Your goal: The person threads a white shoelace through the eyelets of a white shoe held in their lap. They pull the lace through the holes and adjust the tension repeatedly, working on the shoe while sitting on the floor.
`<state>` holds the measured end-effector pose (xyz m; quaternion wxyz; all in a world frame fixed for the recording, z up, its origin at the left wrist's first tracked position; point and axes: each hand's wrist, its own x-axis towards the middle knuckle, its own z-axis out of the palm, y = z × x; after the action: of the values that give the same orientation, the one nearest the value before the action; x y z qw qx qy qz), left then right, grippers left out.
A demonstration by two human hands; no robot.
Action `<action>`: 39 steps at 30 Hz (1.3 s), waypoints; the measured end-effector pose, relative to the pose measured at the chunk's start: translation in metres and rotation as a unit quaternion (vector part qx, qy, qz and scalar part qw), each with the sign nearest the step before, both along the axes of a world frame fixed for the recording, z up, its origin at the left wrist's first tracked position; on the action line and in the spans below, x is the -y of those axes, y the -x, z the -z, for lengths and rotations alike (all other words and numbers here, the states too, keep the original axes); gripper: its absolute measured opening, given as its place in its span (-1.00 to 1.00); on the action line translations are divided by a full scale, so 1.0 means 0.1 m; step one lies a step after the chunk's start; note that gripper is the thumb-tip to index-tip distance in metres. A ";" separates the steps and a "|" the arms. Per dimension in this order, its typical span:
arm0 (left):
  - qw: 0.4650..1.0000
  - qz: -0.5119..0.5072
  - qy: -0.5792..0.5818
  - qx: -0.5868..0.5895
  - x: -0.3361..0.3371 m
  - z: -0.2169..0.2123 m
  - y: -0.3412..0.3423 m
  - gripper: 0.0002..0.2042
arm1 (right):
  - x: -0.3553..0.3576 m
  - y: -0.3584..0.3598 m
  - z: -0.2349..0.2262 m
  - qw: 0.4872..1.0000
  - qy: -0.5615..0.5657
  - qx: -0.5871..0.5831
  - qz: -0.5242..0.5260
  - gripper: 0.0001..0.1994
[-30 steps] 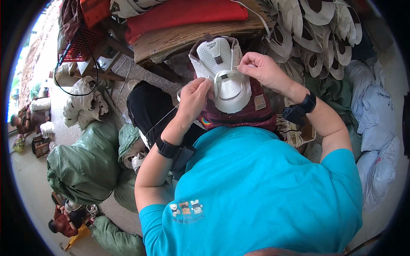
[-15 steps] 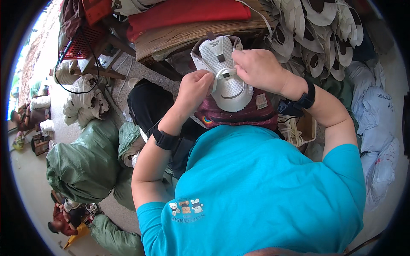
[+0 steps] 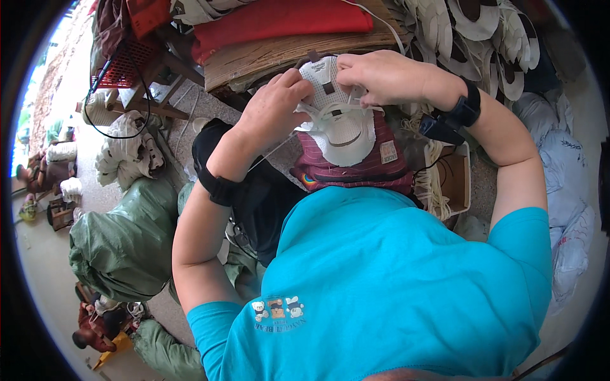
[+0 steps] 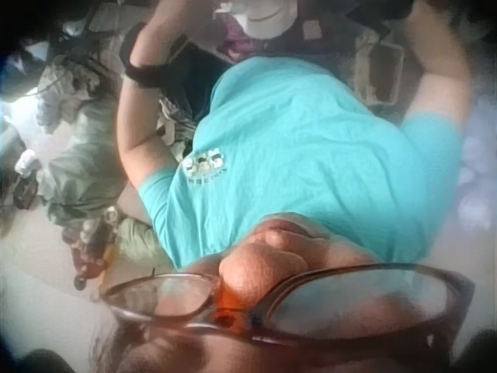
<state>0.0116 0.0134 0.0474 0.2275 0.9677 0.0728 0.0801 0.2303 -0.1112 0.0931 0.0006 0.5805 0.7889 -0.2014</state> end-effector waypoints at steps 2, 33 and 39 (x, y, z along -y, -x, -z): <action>1.000 -0.006 -0.002 -0.018 0.01 0.00 -0.03 -0.66 | -0.03 -0.06 0.06 1.000 -0.009 0.014 -0.026 -0.66; 0.846 -0.211 0.296 0.389 0.50 -0.81 -0.06 -0.84 | 0.15 0.39 -0.51 0.813 -0.115 -0.563 0.089 -0.88; 0.754 -0.231 0.516 0.335 0.31 -0.28 -0.15 -0.84 | 0.02 0.47 -0.31 0.789 0.135 -0.576 0.165 -0.83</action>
<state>0.0269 -0.0180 0.0752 0.6767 0.5689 0.2432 0.3991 0.1836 -0.1128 0.1242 -0.4089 0.4723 0.5001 -0.5997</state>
